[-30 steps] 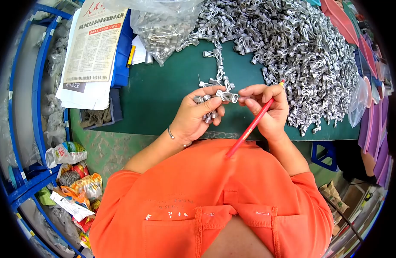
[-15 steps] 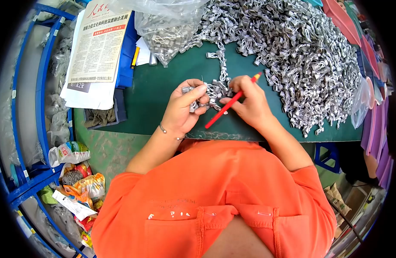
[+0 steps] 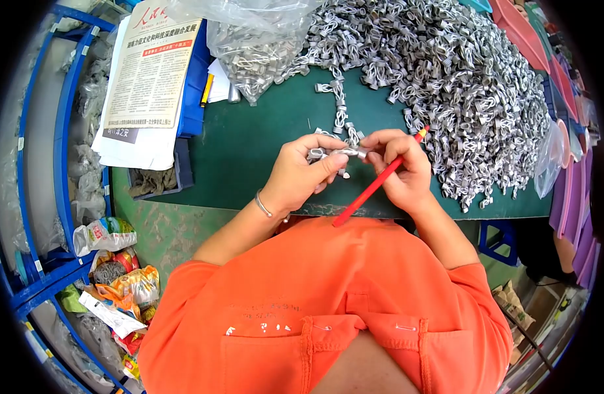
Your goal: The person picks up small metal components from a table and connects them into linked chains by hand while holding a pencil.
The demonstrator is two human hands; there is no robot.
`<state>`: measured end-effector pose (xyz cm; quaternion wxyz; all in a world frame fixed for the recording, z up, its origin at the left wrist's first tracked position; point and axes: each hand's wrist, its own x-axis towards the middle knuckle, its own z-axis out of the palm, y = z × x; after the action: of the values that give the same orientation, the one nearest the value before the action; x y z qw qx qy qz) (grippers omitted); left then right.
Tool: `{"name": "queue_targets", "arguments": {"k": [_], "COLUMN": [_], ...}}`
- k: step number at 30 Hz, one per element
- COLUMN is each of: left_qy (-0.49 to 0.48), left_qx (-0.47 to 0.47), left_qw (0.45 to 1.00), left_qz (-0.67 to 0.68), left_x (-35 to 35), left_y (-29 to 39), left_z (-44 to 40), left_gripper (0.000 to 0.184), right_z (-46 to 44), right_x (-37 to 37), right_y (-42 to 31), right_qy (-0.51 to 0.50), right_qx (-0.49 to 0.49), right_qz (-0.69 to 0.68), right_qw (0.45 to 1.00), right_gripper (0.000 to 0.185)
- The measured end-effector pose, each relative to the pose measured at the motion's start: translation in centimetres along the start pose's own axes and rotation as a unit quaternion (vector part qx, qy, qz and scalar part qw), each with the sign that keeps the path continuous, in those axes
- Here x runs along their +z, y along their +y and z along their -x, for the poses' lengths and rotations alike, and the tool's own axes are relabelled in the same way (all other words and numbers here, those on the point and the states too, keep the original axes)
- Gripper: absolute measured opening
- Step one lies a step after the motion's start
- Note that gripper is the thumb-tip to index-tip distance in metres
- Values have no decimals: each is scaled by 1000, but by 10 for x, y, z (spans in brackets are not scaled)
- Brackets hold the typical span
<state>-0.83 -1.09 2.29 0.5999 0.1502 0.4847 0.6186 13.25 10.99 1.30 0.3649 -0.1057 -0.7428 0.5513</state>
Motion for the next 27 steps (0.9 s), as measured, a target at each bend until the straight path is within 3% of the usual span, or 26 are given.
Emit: {"name": "queue_targets", "arguments": {"k": [1,2,3,4,5,6,10,15,17,18,20,22,23,25,27], "left_qy": [4,7,7,-4,-13,-13,-7,-3,-5,-6,-44,-66,-46,-19,-38], "left_qx": [59,117,116,221,324,324,258,264,126,127,52,36,-16,-82,-46], "left_qw": [995,980,980,946,894,894,932,939,985,985,994,993,985,962,951], "left_qz": [-81,-161,-161,-237,-310,-310,-255,-220,-113,-114,81,88,165,261,304], "left_x": [1,2,1,-1,-2,1,10,10,8,8,6,7,12,14,3], "left_y": [1,1,-1,-3,-4,-2,1,-2,1,0,-4,-5,-2,2,-9], "left_z": [1,2,0,-4,-5,-4,4,3,5,5,1,1,3,7,7], "left_gripper": [23,23,23,23,23,23,23,23,21,21,20,22,24,29,26], "right_z": [3,2,0,-1,-2,-1,8,11,9,8,7,6,5,3,-1], "right_x": [2,1,-1,-2,-1,-1,-1,-2,0,2,4,5,4,-1,-7], "right_y": [-3,-6,-12,-15,-15,-12,6,3,-6,-10,-15,-19,-20,-15,-5], "right_qy": [15,15,14,12,8,8,-11,22,33,44,49,32,26,48,72], "right_qx": [81,81,171,260,279,279,234,127,82,35,17,-12,-38,-9,51], "right_qz": [-92,-92,-165,-235,-271,-271,-343,-225,-174,-123,-95,-109,-80,-64,18], "right_qw": [992,992,971,937,921,921,909,966,981,991,994,993,996,997,996], "right_gripper": [18,18,17,17,17,17,22,29,30,32,34,32,28,25,21]}}
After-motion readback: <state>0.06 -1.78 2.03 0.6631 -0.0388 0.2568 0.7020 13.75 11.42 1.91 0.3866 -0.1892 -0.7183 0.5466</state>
